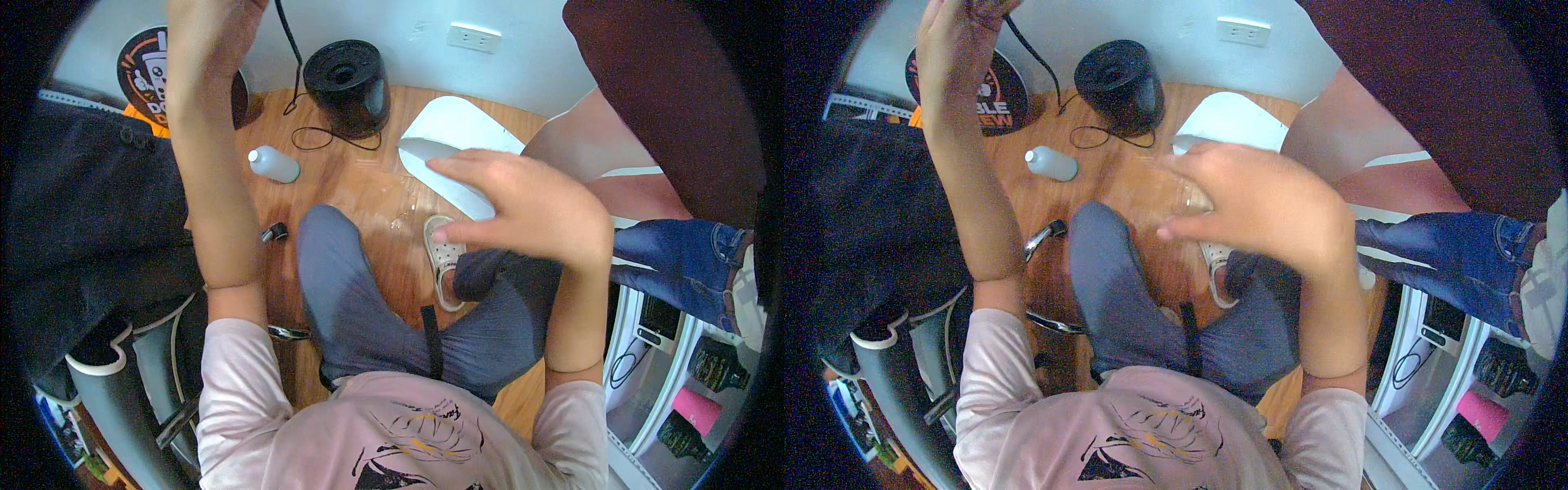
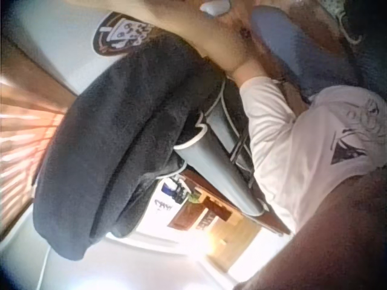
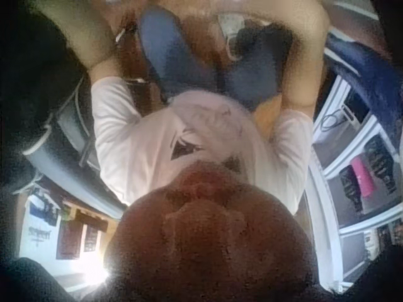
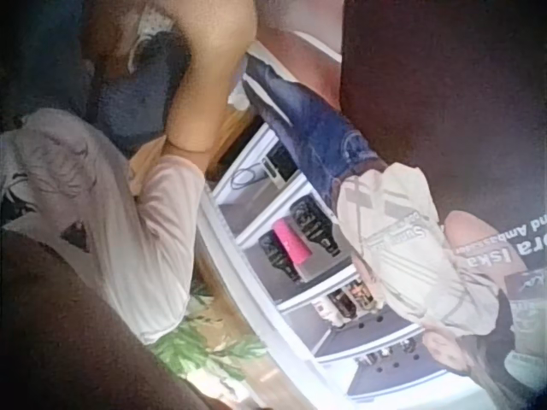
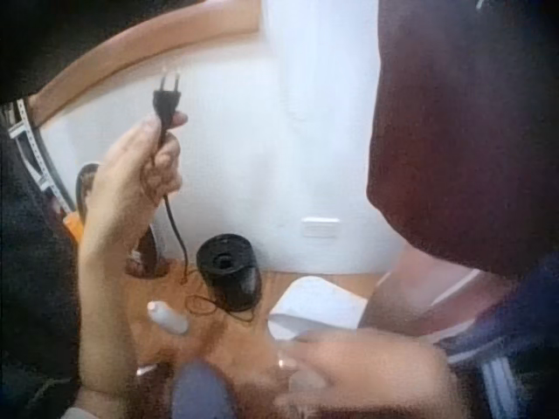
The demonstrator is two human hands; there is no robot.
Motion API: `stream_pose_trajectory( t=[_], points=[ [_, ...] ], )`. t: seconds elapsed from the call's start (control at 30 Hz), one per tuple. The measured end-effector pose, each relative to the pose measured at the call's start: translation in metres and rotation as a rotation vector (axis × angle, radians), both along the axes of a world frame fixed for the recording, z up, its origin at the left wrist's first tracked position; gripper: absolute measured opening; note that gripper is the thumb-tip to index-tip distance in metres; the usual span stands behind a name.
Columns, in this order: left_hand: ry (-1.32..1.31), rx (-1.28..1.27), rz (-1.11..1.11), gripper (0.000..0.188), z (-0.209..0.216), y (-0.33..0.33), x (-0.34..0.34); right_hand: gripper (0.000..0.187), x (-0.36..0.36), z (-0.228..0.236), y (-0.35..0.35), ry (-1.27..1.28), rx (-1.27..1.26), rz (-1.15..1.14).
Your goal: The person sits on the floor and handles a power cord and a black appliance. They plug the cord into a wall outlet, pour liquid from a bottle into the device, and then manipulate the top of the appliance.
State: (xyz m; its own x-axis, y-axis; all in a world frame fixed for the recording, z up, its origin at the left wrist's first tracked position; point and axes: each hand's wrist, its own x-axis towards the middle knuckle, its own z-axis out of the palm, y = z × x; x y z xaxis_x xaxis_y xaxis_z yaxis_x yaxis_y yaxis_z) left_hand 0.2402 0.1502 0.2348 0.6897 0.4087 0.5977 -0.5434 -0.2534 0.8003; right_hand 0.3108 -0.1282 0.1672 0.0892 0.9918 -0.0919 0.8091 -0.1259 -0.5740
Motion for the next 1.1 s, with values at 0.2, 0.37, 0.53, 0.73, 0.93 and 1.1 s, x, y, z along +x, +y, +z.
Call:
stream_pose_trajectory(
  t=[0.2,0.37,0.53,0.73,0.93,1.1],
  points=[
    [0.187,-0.058,-0.177,0.036,-0.036,-0.033,0.030,0.064,-0.031,0.010,-0.024,-0.012,-0.161,-0.044],
    [0.442,-0.278,-0.400,0.036,-0.158,-0.048,0.093,0.065,-0.042,0.011,-0.036,0.021,-0.157,-0.067],
    [0.657,-0.458,-0.390,0.039,-0.272,-0.078,0.146,0.065,-0.042,0.012,-0.043,0.000,-0.107,-0.093],
    [0.729,-0.749,-0.238,0.037,-0.333,-0.080,0.190,0.062,-0.042,0.014,-0.040,-0.026,-0.070,-0.085],
    [0.741,-0.742,-0.321,0.034,-0.359,-0.075,0.211,0.062,-0.039,0.015,-0.033,0.001,-0.128,-0.096],
    [0.738,-0.820,-0.276,0.035,-0.364,-0.079,0.224,0.065,-0.043,0.015,-0.031,-0.005,-0.137,-0.090]
  ],
)
